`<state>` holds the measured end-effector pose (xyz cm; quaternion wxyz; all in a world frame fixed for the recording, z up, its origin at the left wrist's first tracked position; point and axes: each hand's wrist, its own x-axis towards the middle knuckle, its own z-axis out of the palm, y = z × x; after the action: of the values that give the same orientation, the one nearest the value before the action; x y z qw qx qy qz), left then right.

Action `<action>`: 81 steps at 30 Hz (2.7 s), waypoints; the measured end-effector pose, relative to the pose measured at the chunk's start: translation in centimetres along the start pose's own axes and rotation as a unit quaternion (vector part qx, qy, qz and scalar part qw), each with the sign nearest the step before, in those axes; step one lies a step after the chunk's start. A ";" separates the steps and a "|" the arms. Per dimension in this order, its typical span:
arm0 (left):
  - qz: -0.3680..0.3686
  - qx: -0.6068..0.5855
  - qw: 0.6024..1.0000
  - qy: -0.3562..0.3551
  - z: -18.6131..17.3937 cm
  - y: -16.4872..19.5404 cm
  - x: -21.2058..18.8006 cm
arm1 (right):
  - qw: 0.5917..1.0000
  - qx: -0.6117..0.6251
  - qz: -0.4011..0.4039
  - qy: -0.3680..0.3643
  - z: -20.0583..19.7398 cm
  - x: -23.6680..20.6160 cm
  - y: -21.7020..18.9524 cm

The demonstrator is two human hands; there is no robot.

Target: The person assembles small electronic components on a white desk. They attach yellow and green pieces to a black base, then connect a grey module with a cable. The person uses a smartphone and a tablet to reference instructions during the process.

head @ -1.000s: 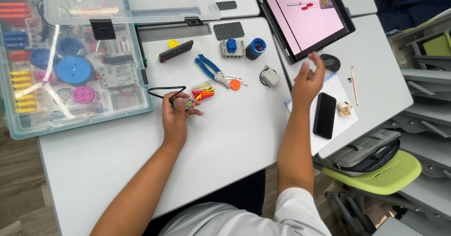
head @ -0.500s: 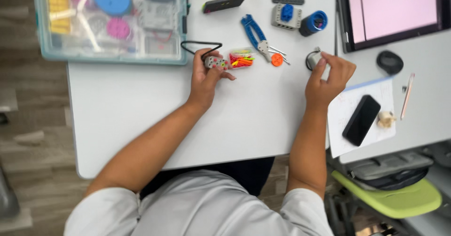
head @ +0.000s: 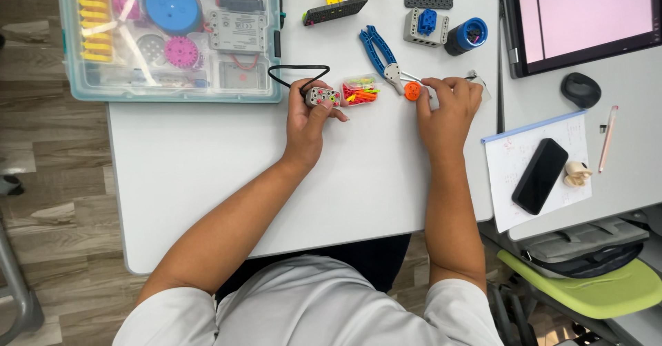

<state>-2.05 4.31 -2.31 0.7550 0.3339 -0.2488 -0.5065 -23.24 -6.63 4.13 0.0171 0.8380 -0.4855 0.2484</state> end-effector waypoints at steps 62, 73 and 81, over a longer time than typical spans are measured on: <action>0.089 0.233 0.965 -0.083 1.3 0.3 -1.7 | 0.942 0.336 -0.011 0.008 0.4 -3.1 -8.1; -0.091 -0.008 0.988 -0.123 -0.1 0.1 -1.4 | 0.939 0.335 -0.046 -0.068 1.1 -3.2 -8.4; -0.021 0.090 0.981 -0.171 1.0 1.4 -1.2 | 0.855 0.513 0.055 0.040 1.8 -4.0 -2.6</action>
<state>-2.36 5.57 -0.67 0.6577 0.3136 -0.4119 -0.5472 -22.04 -2.54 1.35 -0.4101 0.6890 -0.3336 0.4958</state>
